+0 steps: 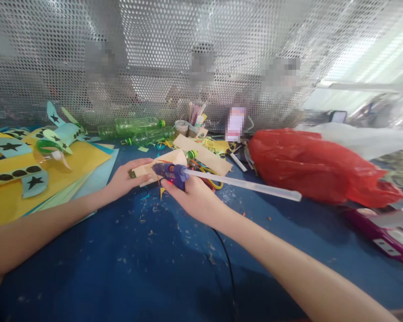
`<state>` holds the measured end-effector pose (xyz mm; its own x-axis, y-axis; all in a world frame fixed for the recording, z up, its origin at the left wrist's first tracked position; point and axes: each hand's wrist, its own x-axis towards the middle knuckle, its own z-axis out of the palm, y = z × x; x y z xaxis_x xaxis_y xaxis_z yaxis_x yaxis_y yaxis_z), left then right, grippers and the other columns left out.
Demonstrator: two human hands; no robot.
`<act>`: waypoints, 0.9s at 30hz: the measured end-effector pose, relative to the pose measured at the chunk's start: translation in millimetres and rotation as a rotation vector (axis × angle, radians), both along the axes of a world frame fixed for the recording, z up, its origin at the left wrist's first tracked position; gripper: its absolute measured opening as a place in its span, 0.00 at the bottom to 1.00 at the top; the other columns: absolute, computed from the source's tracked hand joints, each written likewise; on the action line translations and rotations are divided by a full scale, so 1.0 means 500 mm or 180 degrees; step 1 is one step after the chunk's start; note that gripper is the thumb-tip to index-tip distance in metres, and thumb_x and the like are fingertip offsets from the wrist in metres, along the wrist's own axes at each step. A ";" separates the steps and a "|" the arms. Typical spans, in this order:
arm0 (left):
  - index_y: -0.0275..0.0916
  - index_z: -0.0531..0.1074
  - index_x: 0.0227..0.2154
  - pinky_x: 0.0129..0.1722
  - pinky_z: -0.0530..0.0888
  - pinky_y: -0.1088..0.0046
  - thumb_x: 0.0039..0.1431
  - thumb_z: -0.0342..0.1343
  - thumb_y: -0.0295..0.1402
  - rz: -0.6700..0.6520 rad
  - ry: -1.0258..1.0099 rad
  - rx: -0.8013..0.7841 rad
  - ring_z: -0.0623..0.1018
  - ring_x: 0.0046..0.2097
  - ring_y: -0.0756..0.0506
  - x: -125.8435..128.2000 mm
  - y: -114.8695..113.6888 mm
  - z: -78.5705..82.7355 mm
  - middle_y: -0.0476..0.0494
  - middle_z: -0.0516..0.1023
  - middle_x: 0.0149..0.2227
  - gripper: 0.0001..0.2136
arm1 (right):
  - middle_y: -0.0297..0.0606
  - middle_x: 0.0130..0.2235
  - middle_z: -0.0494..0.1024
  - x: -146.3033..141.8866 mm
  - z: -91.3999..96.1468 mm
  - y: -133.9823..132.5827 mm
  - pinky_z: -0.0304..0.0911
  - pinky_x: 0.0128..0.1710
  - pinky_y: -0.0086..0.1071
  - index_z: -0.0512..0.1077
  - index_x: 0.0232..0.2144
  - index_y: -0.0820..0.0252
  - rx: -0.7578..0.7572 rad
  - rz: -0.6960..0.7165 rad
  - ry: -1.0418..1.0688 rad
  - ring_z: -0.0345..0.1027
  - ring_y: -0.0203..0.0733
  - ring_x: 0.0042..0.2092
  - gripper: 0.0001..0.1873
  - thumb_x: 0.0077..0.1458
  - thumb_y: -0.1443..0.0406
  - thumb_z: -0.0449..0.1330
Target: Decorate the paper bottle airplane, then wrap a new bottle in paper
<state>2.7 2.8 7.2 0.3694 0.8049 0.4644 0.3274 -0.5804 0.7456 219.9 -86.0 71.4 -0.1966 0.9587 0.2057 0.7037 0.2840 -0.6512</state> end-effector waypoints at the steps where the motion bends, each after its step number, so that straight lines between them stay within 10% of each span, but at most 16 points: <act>1: 0.41 0.73 0.49 0.60 0.67 0.58 0.54 0.62 0.40 -0.0012 0.0019 0.0056 0.73 0.56 0.41 0.000 0.000 -0.002 0.43 0.76 0.54 0.20 | 0.35 0.25 0.73 -0.003 0.000 0.002 0.65 0.33 0.34 0.69 0.25 0.56 0.0012 0.0019 0.0005 0.67 0.40 0.29 0.19 0.59 0.50 0.52; 27: 0.43 0.73 0.49 0.60 0.66 0.55 0.55 0.61 0.41 -0.0086 0.0168 0.0208 0.72 0.57 0.41 0.000 -0.002 0.002 0.43 0.75 0.55 0.19 | 0.35 0.19 0.69 0.071 0.013 0.033 0.57 0.23 0.33 0.64 0.20 0.56 -0.0041 -0.0926 -0.0178 0.62 0.39 0.22 0.21 0.55 0.49 0.53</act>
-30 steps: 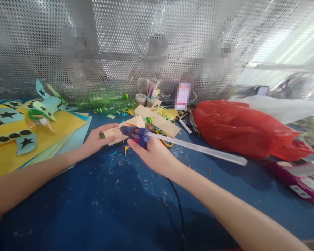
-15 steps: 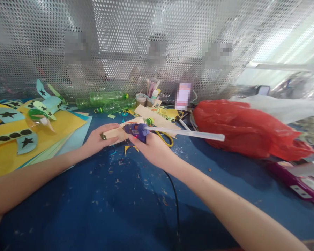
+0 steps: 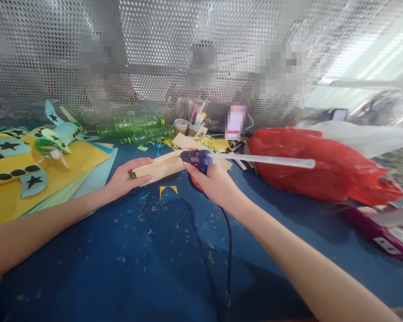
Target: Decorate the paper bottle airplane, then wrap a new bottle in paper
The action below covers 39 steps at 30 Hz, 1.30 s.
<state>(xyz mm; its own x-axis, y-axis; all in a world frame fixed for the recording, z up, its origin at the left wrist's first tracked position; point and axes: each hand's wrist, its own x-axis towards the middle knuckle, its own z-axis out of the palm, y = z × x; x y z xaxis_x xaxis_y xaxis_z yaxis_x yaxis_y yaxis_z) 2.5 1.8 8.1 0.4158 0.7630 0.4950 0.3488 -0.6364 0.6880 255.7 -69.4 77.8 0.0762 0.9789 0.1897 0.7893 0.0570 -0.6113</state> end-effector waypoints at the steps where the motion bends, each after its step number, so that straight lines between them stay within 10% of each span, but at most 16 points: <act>1: 0.43 0.73 0.49 0.60 0.66 0.55 0.54 0.61 0.41 0.0016 0.0016 -0.0009 0.72 0.57 0.41 0.000 0.000 0.000 0.43 0.75 0.55 0.19 | 0.34 0.19 0.69 -0.001 -0.001 0.000 0.58 0.23 0.32 0.65 0.21 0.56 0.0070 0.0080 0.0026 0.62 0.39 0.22 0.20 0.55 0.49 0.53; 12: 0.42 0.73 0.49 0.59 0.68 0.57 0.54 0.61 0.40 0.0025 0.0045 0.0057 0.73 0.57 0.41 0.001 0.002 -0.004 0.43 0.76 0.54 0.19 | 0.33 0.21 0.70 -0.068 -0.013 -0.017 0.59 0.24 0.33 0.73 0.37 0.59 -0.0181 0.0569 0.0192 0.65 0.40 0.24 0.20 0.57 0.50 0.52; 23: 0.41 0.73 0.51 0.59 0.67 0.58 0.55 0.61 0.41 -0.0077 0.0129 0.0145 0.73 0.57 0.40 -0.002 0.009 -0.008 0.41 0.74 0.55 0.21 | 0.29 0.18 0.62 -0.112 -0.007 -0.032 0.52 0.19 0.29 0.61 0.20 0.57 -0.0612 0.0923 0.0645 0.55 0.32 0.20 0.24 0.56 0.47 0.52; 39: 0.41 0.73 0.50 0.58 0.70 0.58 0.56 0.61 0.39 -0.0036 0.0058 0.0423 0.74 0.56 0.42 -0.001 0.009 -0.015 0.42 0.75 0.54 0.19 | 0.29 0.18 0.64 -0.076 -0.014 -0.027 0.55 0.22 0.30 0.64 0.23 0.57 -0.0355 0.0794 0.0461 0.57 0.34 0.20 0.21 0.56 0.48 0.52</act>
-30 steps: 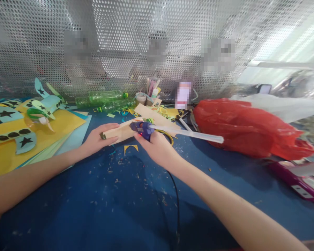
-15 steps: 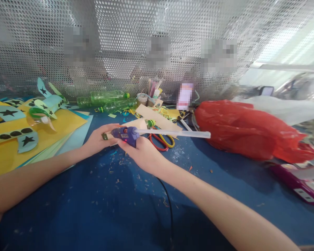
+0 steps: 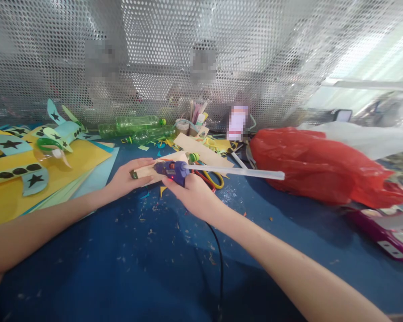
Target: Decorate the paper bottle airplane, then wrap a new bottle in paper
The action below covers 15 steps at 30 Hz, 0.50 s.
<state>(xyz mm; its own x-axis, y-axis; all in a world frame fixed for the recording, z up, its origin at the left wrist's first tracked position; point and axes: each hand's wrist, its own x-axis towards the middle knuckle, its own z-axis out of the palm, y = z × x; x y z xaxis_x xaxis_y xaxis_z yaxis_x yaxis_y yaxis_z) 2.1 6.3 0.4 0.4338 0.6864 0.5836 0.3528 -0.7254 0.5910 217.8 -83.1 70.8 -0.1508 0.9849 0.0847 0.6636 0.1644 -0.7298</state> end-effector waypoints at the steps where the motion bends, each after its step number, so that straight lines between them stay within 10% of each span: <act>1: 0.41 0.73 0.50 0.58 0.70 0.58 0.56 0.61 0.39 0.0008 -0.0018 0.0001 0.74 0.56 0.42 0.001 -0.001 0.000 0.42 0.76 0.54 0.19 | 0.29 0.18 0.64 0.009 0.000 0.003 0.55 0.22 0.30 0.65 0.23 0.57 0.0043 -0.0066 -0.0059 0.57 0.34 0.20 0.21 0.56 0.48 0.52; 15: 0.43 0.73 0.49 0.59 0.68 0.55 0.55 0.62 0.41 0.0089 0.0141 -0.0126 0.74 0.56 0.41 -0.001 -0.004 0.009 0.43 0.75 0.55 0.19 | 0.33 0.14 0.65 0.084 0.024 0.012 0.55 0.24 0.32 0.61 0.14 0.56 -0.0032 -0.1018 -0.0549 0.59 0.37 0.19 0.24 0.55 0.50 0.53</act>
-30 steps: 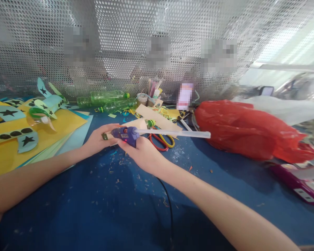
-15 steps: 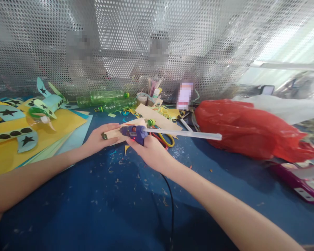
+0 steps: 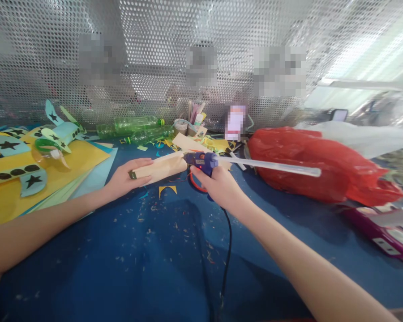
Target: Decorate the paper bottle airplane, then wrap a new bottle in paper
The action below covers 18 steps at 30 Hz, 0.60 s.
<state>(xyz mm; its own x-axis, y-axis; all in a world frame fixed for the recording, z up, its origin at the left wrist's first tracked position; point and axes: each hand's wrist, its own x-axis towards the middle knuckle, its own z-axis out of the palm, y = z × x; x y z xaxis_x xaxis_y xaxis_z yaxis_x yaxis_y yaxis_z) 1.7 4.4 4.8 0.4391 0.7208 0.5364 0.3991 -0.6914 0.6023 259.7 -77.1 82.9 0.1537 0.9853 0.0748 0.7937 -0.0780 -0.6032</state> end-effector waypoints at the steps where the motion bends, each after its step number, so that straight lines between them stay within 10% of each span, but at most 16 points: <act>1: 0.43 0.74 0.49 0.59 0.68 0.55 0.55 0.62 0.41 0.0002 0.0004 -0.0008 0.74 0.56 0.41 0.000 0.000 0.000 0.43 0.75 0.55 0.19 | 0.33 0.14 0.65 0.001 0.001 -0.001 0.55 0.24 0.32 0.61 0.14 0.56 -0.0042 -0.0042 0.0002 0.60 0.37 0.19 0.25 0.55 0.50 0.53; 18: 0.41 0.73 0.48 0.57 0.71 0.56 0.55 0.61 0.41 -0.0045 -0.0169 -0.0004 0.74 0.56 0.41 0.005 0.001 -0.005 0.42 0.77 0.53 0.19 | 0.31 0.15 0.65 -0.043 -0.017 0.015 0.56 0.23 0.31 0.62 0.16 0.57 0.0026 0.0455 0.0273 0.58 0.34 0.19 0.23 0.55 0.49 0.52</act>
